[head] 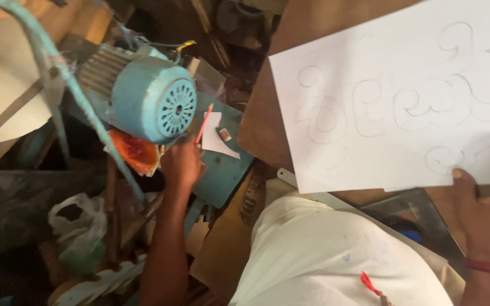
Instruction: Outlining characters on a white sheet using a pencil and a scraper as a straight edge guide.
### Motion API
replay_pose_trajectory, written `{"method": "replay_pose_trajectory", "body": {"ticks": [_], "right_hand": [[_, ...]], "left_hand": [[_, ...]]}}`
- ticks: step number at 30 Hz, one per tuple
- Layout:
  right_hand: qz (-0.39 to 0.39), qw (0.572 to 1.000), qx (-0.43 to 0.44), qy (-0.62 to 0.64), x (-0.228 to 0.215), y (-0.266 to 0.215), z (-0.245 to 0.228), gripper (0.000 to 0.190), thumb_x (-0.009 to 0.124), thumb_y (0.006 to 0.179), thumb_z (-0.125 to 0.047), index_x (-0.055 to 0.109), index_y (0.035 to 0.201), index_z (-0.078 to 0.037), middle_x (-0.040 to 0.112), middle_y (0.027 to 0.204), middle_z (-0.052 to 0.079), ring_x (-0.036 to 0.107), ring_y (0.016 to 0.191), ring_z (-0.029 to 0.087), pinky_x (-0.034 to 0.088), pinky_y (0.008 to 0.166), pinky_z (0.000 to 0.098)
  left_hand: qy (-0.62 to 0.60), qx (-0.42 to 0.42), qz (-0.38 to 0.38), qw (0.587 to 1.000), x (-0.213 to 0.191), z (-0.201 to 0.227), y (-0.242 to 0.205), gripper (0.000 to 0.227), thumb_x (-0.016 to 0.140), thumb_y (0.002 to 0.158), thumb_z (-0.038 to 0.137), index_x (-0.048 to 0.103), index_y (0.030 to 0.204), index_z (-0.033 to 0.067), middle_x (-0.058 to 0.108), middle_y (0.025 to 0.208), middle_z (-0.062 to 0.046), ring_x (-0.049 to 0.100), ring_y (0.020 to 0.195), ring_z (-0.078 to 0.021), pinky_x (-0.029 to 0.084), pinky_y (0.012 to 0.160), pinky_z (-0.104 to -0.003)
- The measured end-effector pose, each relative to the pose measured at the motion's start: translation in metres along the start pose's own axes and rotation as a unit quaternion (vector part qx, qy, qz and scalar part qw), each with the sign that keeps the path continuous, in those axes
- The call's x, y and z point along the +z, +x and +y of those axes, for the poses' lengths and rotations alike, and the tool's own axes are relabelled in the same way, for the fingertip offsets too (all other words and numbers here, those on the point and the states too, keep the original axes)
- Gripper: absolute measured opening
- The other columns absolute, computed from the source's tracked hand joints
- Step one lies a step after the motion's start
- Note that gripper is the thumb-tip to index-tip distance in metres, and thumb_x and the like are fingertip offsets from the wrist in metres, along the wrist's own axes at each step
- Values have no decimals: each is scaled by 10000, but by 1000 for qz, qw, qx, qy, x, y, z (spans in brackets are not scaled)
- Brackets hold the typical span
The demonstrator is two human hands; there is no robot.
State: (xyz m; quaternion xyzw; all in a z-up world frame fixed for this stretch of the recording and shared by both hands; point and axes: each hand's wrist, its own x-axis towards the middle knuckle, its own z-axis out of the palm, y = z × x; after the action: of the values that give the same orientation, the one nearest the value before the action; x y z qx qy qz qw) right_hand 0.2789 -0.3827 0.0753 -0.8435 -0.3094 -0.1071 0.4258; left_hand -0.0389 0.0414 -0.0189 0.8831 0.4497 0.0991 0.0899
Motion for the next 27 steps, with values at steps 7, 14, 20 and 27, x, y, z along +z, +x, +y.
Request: {"method": "replay_pose_trajectory", "body": {"ticks": [7, 14, 20, 27], "right_hand": [[-3, 970, -83, -229, -13, -1, 47, 774, 800, 928, -212, 415, 1565, 4, 512, 1609, 186, 328, 1605, 386, 60, 1346, 551], [12, 975, -84, -204, -10, 0, 39, 768, 828, 964, -205, 420, 1593, -38, 521, 1626, 142, 325, 1641, 381, 60, 1358, 574], [12, 977, -97, -191, -15, 3, 36, 812, 828, 916, -177, 421, 1608, -58, 513, 1651, 133, 314, 1620, 355, 65, 1343, 563], [25, 980, -123, -153, -22, 3, 35, 636, 759, 951, -97, 496, 1530, -76, 566, 1609, 107, 369, 1608, 319, 95, 1354, 525]], "left_hand": [[40, 44, 102, 993, 15, 13, -8, 201, 741, 897, 186, 734, 1079, 101, 714, 1007, -130, 702, 889, -354, 542, 740, -494], [-120, 168, 140, 968, -28, 97, -14, 171, 759, 1011, 187, 727, 1145, 86, 689, 1046, -108, 676, 922, -350, 518, 763, -470], [-215, 292, 75, 929, -44, 184, -32, 208, 740, 1002, 131, 681, 1182, 46, 685, 974, -85, 686, 809, -255, 526, 678, -408], [-287, 543, -45, 788, -37, 313, -56, 245, 689, 972, 114, 685, 1198, 20, 670, 994, -93, 663, 860, -226, 547, 727, -380]]}}
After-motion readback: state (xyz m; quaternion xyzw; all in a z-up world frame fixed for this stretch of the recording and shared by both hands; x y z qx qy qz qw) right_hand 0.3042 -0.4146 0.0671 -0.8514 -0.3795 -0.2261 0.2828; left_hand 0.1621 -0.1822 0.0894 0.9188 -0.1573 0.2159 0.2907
